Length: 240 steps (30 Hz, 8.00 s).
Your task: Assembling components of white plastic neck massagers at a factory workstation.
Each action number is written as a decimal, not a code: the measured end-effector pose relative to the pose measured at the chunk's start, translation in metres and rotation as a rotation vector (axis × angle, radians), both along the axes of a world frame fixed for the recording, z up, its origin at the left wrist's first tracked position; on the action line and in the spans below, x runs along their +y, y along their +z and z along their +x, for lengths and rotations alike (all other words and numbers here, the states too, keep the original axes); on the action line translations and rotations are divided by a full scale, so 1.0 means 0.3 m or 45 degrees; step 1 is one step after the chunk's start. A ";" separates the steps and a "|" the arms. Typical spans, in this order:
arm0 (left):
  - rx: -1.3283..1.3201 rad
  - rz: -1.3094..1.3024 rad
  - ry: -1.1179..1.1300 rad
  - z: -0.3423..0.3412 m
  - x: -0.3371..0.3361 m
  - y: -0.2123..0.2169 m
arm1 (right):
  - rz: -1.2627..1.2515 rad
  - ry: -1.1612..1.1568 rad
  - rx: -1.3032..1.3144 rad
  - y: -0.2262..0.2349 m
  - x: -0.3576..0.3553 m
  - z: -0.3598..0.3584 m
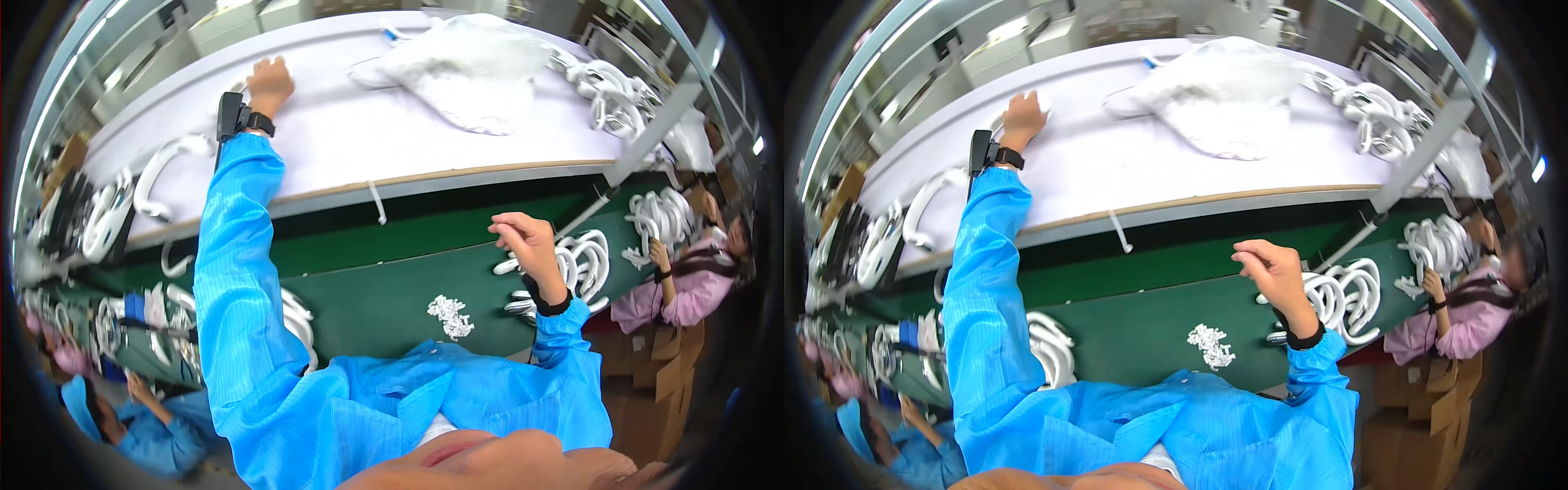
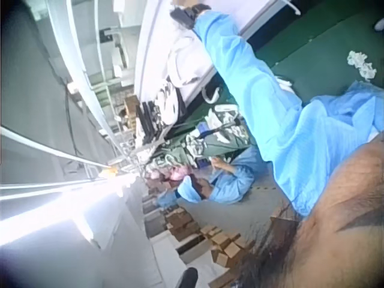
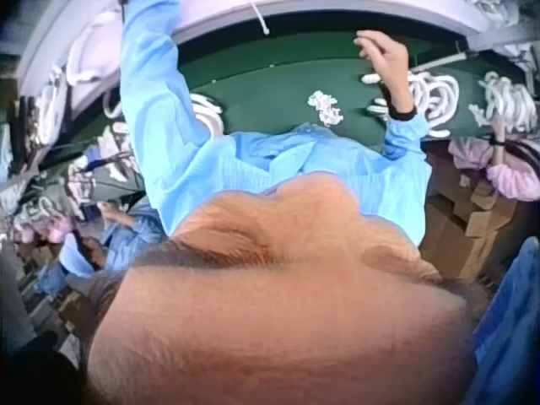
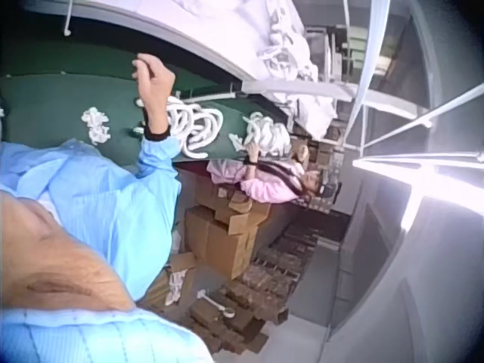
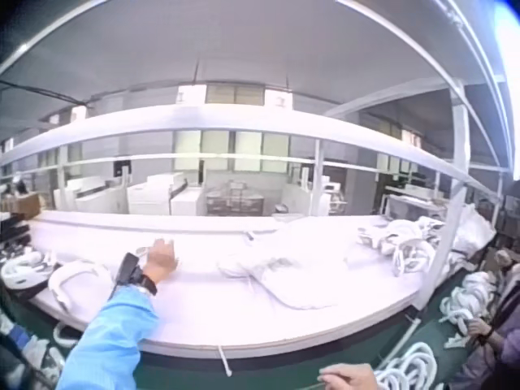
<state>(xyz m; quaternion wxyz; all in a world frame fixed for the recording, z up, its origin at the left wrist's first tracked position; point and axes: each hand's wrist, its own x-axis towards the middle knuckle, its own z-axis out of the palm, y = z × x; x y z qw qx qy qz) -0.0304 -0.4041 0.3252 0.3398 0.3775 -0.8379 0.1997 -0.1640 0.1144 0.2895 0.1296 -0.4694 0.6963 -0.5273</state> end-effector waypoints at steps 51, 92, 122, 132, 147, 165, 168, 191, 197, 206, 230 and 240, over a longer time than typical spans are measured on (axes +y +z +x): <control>2.649 2.453 -0.236 0.469 1.805 -0.802 | 0.704 0.521 0.716 -1.159 0.214 -0.075; 2.458 3.132 -0.397 0.307 1.587 -1.116 | 0.246 0.434 -1.478 -0.815 0.187 -0.016; 1.283 3.145 -0.828 0.297 1.645 -0.834 | -0.192 0.139 -1.316 -0.577 0.178 -0.047; 1.803 2.954 -0.935 0.217 1.692 -0.802 | -0.116 0.306 -1.507 -0.620 0.250 -0.030; 2.822 3.654 -0.975 0.262 1.616 -0.925 | 0.095 0.337 -1.628 -0.650 0.260 0.006; 1.731 2.396 -0.768 0.133 1.782 -0.716 | 0.088 0.385 -0.731 -0.706 0.189 0.121; 1.708 2.410 -0.803 0.129 1.782 -0.725 | 0.182 0.437 -0.830 -0.582 0.186 0.169; 1.328 1.856 -0.898 0.162 1.796 -0.634 | 0.058 0.481 -0.640 -0.515 0.253 0.102; 1.231 1.489 -1.017 0.168 1.785 -0.575 | 0.160 0.484 -0.599 -0.417 0.235 0.097; 1.210 1.521 -1.054 0.193 1.748 -0.538 | 0.340 0.297 -0.356 -0.325 0.215 0.203; 0.832 2.462 -1.405 -0.579 1.887 -0.768 | -0.298 0.069 -1.778 -0.431 0.746 -0.088; 0.474 2.416 -0.785 -0.568 1.813 -0.896 | -0.217 -1.063 -1.030 -0.618 1.274 -1.017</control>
